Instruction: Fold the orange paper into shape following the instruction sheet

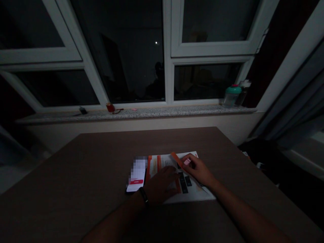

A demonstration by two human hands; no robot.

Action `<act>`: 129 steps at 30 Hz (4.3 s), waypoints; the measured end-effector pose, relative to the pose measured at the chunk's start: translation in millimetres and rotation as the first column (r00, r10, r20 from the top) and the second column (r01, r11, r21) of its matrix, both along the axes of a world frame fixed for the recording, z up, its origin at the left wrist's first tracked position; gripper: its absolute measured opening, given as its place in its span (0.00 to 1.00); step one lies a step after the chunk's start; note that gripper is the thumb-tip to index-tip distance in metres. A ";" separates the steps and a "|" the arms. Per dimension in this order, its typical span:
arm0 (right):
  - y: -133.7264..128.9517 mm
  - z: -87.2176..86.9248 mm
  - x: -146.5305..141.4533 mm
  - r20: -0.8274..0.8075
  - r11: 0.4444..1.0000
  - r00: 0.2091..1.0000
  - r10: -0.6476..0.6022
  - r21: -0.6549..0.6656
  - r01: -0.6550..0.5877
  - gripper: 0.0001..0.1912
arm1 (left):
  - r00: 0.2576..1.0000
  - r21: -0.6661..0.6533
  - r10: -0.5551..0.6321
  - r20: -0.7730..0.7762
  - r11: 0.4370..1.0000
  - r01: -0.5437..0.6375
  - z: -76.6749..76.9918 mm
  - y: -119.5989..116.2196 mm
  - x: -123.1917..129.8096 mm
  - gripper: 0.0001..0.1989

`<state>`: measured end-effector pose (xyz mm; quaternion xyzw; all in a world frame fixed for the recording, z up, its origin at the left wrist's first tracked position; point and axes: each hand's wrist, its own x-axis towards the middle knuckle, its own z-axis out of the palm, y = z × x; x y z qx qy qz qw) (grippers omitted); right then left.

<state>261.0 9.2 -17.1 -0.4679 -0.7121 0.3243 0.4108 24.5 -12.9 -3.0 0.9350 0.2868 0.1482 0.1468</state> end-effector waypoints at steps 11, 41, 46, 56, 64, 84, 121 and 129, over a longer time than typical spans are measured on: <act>14.1 -11.1 15.0 0.014 0.968 0.969 -0.245 -0.060 0.246 0.08 | 0.958 0.071 0.286 -0.026 0.956 -0.283 -6.7 6.3 -1.5 0.21; -5.1 5.0 -3.1 -0.100 0.984 0.980 0.174 0.061 -0.169 0.08 | 0.977 -0.098 0.194 0.091 0.978 -0.185 -5.0 3.9 3.9 0.33; -7.7 1.0 -5.1 -0.134 0.968 0.958 0.252 0.042 -0.249 0.10 | 0.989 -0.080 0.137 0.050 0.988 -0.133 -0.2 1.9 5.2 0.36; -2.8 7.7 5.9 0.071 0.983 0.992 0.102 0.149 -0.111 0.11 | 0.973 0.122 0.214 -0.089 0.972 -0.203 -7.2 1.1 1.4 0.26; 10.8 -3.6 21.4 0.217 0.966 0.970 0.111 0.205 -0.156 0.16 | 0.968 0.128 0.232 -0.093 0.967 -0.220 -8.5 2.1 0.5 0.22; 6.2 -3.8 11.4 0.231 0.969 0.966 0.113 0.191 -0.159 0.16 | 0.907 0.092 0.419 0.040 0.903 -0.420 -9.4 8.2 -0.3 0.24; 5.8 -9.3 -5.3 0.278 0.958 0.952 0.128 0.215 -0.191 0.19 | 0.902 0.109 0.431 0.010 0.896 -0.429 -18.9 9.1 -2.3 0.26; 4.2 -7.8 -7.1 0.287 0.953 0.948 0.137 0.221 -0.205 0.19 | 0.911 0.126 0.412 0.013 0.903 -0.411 -18.7 8.7 -4.6 0.23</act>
